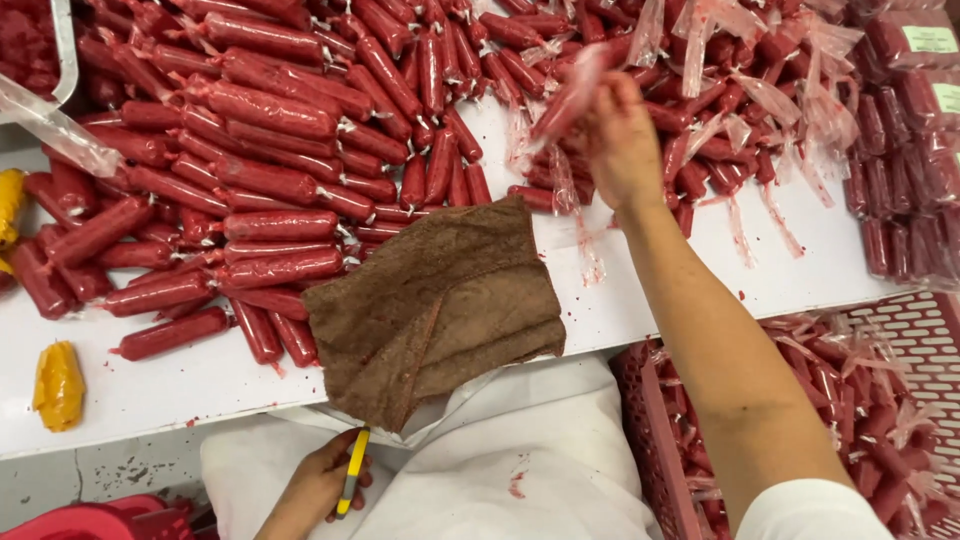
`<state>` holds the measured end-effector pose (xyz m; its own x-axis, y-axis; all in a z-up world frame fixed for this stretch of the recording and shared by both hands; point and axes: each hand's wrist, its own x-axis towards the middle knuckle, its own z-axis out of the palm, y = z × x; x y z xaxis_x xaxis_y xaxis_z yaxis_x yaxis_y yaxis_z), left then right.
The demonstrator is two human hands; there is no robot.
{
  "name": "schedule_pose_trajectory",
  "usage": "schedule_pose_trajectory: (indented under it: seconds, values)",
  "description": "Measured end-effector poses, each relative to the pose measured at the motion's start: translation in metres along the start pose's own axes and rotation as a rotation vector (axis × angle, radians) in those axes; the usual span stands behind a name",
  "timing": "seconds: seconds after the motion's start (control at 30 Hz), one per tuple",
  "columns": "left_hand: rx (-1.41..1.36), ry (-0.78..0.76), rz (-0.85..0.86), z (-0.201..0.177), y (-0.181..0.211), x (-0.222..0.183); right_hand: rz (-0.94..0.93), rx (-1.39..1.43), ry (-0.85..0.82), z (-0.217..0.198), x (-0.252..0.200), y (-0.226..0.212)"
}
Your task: The person repeatedly picks up linked sausages from a white table, uses yellow-handled scissors to cut the links, and places the cut pieces into a pink basket. A brown towel is used to wipe the hands and table between cuts.
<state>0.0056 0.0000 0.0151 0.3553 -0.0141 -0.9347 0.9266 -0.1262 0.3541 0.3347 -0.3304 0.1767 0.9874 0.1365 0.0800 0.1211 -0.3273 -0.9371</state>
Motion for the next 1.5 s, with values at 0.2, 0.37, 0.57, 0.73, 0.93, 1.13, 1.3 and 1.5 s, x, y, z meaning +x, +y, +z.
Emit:
schedule_pose_trajectory:
  seconds: [0.2,0.37,0.57,0.73,0.93,1.13,1.3,1.5]
  values:
    - [-0.058,-0.001,-0.014,-0.001,-0.01,0.014,0.32,1.457,0.151,-0.047,0.002,0.046]
    - [-0.184,0.036,-0.017,0.0,-0.013,0.019,0.437,1.062,0.212,-0.055,-0.006,0.047]
    - [-0.317,0.028,-0.007,-0.001,-0.029,0.042,0.36,0.735,0.061,-0.055,-0.03,0.066]
    - [-0.172,-0.003,0.016,-0.005,-0.022,0.03,0.136,0.107,0.049,-0.038,-0.078,0.017]
    - [-0.143,-0.005,0.041,-0.003,-0.025,0.032,-0.074,0.23,0.284,-0.045,-0.128,0.026]
    - [-0.054,-0.248,0.189,-0.021,-0.051,0.037,0.121,1.058,-0.093,-0.028,-0.151,0.055]
    - [0.274,-0.556,0.437,-0.035,-0.032,-0.047,0.508,1.512,-0.328,0.015,-0.183,0.056]
    - [0.094,-0.007,0.954,0.02,0.009,-0.128,0.558,1.074,-0.466,0.071,-0.225,0.045]
